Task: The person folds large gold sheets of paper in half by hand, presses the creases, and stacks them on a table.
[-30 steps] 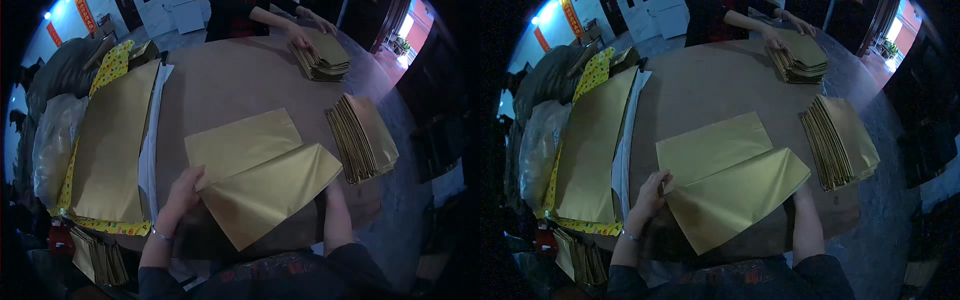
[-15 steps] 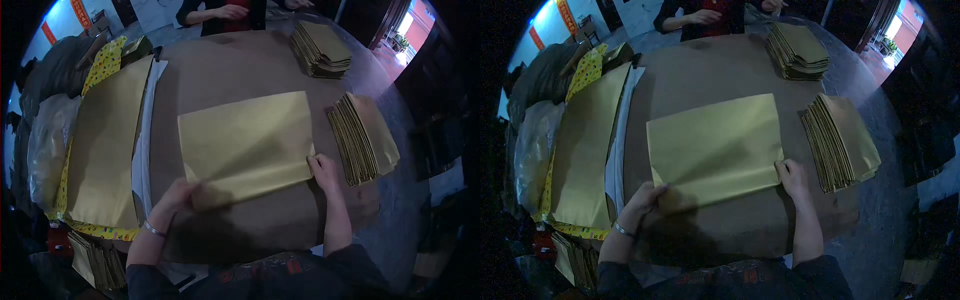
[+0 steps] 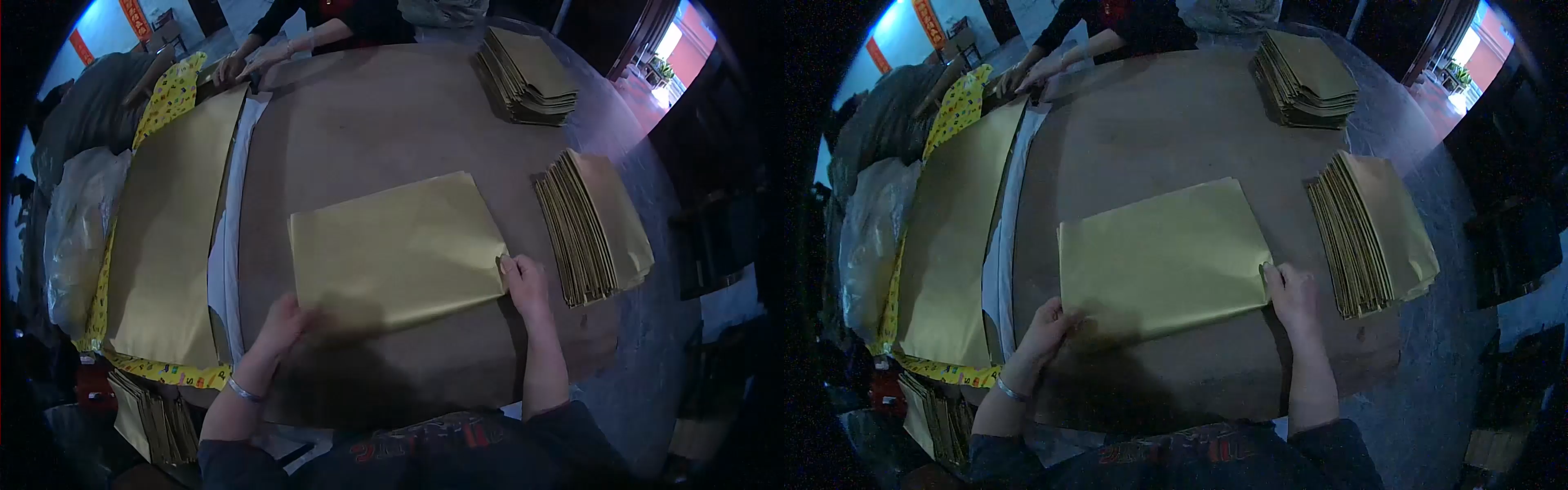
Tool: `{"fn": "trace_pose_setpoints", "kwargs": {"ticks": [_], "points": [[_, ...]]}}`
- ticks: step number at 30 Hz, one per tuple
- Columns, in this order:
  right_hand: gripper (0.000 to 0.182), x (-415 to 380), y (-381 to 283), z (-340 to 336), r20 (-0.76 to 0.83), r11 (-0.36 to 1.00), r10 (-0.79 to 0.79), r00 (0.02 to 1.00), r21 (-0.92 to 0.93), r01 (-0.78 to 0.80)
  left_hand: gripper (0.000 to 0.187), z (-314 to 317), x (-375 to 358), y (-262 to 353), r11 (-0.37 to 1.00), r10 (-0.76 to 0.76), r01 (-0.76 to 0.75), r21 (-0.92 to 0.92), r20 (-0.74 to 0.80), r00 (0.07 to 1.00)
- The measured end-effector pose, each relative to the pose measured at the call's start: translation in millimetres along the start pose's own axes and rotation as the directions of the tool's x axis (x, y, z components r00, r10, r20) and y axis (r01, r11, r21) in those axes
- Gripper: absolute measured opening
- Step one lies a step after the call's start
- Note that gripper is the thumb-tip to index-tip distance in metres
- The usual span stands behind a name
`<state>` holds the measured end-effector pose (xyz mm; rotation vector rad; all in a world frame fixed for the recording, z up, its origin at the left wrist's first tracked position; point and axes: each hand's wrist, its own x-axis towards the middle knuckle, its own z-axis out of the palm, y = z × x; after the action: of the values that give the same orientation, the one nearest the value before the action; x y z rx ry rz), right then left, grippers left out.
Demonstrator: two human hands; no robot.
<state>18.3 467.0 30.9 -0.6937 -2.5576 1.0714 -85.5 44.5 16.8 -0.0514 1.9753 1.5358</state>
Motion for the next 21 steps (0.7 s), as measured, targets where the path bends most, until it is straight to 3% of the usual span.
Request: {"fn": "trace_pose_setpoints", "kwargs": {"ticks": [2,4,5,7,8,10,17,19,21], "points": [[0.037,3.3,7.9,3.9,0.027,0.987,-0.068,0.997,-0.146,0.072,0.032,1.5,-7.1,1.6,0.999,0.025,-0.024,0.029,-0.046,0.999],[0.037,4.6,7.7,7.4,0.003,0.997,-0.030,1.000,-0.069,0.030,0.056,7.9,-19.5,10.9,0.990,0.137,-0.138,-0.001,-0.102,0.985],[0.037,4.7,6.7,5.9,0.020,0.992,-0.043,0.999,-0.118,0.045,0.056,9.6,-24.9,16.6,0.990,0.139,-0.139,0.000,-0.098,0.986],[0.036,4.5,3.9,4.3,0.035,0.984,-0.054,0.998,-0.169,0.059,0.076,11.5,-33.0,24.1,0.939,0.124,-0.067,0.337,-0.152,0.981],[0.036,4.1,1.9,4.8,0.031,0.988,-0.055,0.998,-0.144,0.059,0.076,10.1,-32.0,20.4,0.939,0.124,-0.067,0.336,-0.152,0.981],[0.036,4.4,0.1,4.1,0.028,0.991,-0.059,0.998,-0.122,0.062,0.083,7.5,-28.7,14.6,0.844,0.230,-0.130,0.521,-0.134,0.964],[0.037,4.5,8.6,6.9,0.041,0.978,-0.047,0.998,-0.200,0.054,0.088,4.3,-26.0,31.8,0.848,0.125,-0.018,0.530,-0.167,0.978],[0.037,4.9,11.7,8.2,0.050,0.974,-0.088,0.995,-0.206,0.096,0.092,7.5,-26.9,41.2,0.823,0.151,-0.051,0.565,-0.132,0.980],[0.037,5.1,8.3,7.2,0.044,0.991,-0.031,0.999,-0.127,0.036,0.094,7.6,-27.7,46.8,0.806,0.177,-0.071,0.588,-0.125,0.976]]}}
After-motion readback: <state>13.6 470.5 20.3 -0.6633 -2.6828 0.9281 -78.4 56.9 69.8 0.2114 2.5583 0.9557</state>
